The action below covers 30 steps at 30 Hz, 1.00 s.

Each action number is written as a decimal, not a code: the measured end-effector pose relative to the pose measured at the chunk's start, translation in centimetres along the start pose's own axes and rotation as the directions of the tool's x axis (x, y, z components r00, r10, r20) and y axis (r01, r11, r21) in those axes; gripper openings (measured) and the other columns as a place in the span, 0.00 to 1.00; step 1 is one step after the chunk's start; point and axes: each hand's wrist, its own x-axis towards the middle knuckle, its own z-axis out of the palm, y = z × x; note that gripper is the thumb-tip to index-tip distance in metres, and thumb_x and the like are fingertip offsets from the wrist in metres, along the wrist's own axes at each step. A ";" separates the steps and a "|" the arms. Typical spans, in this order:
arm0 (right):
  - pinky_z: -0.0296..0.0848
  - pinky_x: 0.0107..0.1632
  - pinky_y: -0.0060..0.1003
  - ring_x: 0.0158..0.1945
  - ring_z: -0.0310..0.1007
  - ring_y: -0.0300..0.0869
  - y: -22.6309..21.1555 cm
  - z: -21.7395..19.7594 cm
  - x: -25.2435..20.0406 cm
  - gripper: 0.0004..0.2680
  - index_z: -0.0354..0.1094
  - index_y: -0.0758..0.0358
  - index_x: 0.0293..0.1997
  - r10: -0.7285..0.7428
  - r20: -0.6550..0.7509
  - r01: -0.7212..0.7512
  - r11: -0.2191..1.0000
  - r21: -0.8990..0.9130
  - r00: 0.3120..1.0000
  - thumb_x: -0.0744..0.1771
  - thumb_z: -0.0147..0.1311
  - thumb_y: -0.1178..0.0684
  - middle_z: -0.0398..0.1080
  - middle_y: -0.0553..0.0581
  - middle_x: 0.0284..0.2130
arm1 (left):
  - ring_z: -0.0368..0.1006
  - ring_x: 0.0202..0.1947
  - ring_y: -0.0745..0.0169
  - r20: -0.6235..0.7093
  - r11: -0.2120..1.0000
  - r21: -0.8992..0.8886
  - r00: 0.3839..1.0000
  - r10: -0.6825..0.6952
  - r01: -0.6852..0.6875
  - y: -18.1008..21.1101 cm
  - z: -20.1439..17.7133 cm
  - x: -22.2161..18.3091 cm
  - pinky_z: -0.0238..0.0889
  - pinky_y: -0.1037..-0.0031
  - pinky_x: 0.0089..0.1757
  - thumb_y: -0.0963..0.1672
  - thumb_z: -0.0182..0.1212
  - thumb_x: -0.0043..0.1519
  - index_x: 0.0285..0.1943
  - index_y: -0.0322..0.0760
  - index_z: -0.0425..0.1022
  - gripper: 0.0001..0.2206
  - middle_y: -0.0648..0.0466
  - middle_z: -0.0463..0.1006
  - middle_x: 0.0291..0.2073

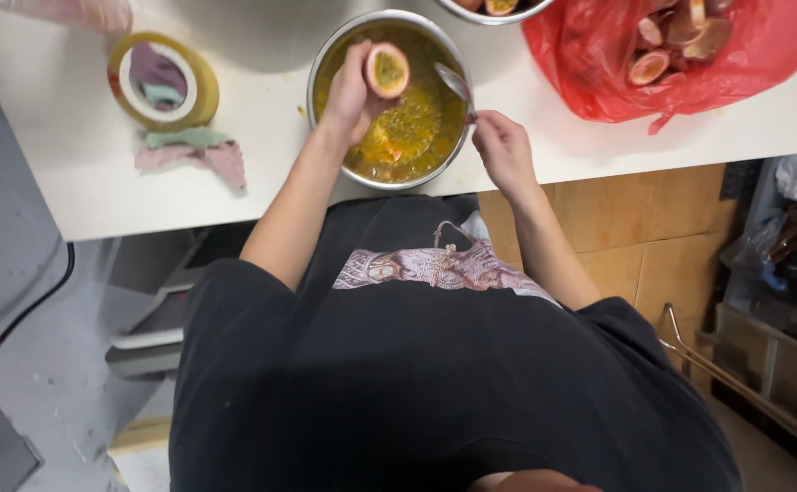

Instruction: Scooping seeds and pulp from passion fruit halves into a metal bowl.

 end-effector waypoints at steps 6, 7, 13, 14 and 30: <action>0.71 0.43 0.30 0.38 0.70 0.34 -1.0 3.5 -0.2 0.10 0.71 0.72 0.58 -0.247 0.254 0.317 0.903 -0.290 0.935 0.72 0.54 0.56 0.76 0.51 0.40 | 0.78 0.39 0.62 -0.154 0.994 0.043 0.983 0.102 -0.096 -3.2 -3.7 -3.4 0.76 0.67 0.37 0.51 0.43 0.72 0.50 0.37 0.72 0.17 0.51 0.78 0.40; 0.73 0.43 0.32 0.39 0.73 0.36 -1.1 3.9 -0.1 0.10 0.72 0.72 0.57 -0.256 0.276 0.343 0.876 -0.339 0.927 0.72 0.55 0.56 0.78 0.54 0.39 | 0.78 0.40 0.62 -0.156 0.993 0.039 0.981 0.119 -0.114 -3.4 -4.0 -3.6 0.76 0.67 0.38 0.51 0.42 0.72 0.50 0.37 0.73 0.17 0.52 0.78 0.41; 0.67 0.34 0.35 0.28 0.69 0.38 -4.8 6.2 -0.6 0.09 0.75 0.68 0.52 -0.157 0.317 0.319 0.760 -0.567 0.935 0.72 0.53 0.54 0.74 0.61 0.29 | 0.78 0.41 0.65 -0.147 0.989 0.079 0.980 0.137 -0.127 -2.6 -2.6 -4.3 0.75 0.69 0.37 0.50 0.42 0.72 0.48 0.36 0.76 0.18 0.52 0.78 0.41; 0.67 0.34 0.35 0.28 0.69 0.38 -4.6 6.3 -0.5 0.09 0.75 0.68 0.52 -0.157 0.313 0.317 0.762 -0.565 0.937 0.72 0.53 0.54 0.74 0.61 0.29 | 0.78 0.41 0.65 -0.145 0.989 0.081 0.980 0.134 -0.124 -2.4 -2.4 -4.4 0.75 0.69 0.37 0.50 0.42 0.72 0.48 0.36 0.76 0.18 0.52 0.78 0.41; 0.62 0.30 0.36 0.25 0.61 0.36 -5.1 6.7 0.3 0.10 0.75 0.69 0.49 0.028 0.363 0.196 0.802 -0.564 0.931 0.72 0.52 0.52 0.66 0.54 0.21 | 0.71 0.42 0.65 -0.027 0.816 0.458 0.912 0.410 -0.353 -1.4 -4.0 -3.9 0.63 0.73 0.48 0.45 0.44 0.70 0.43 0.34 0.75 0.14 0.55 0.74 0.38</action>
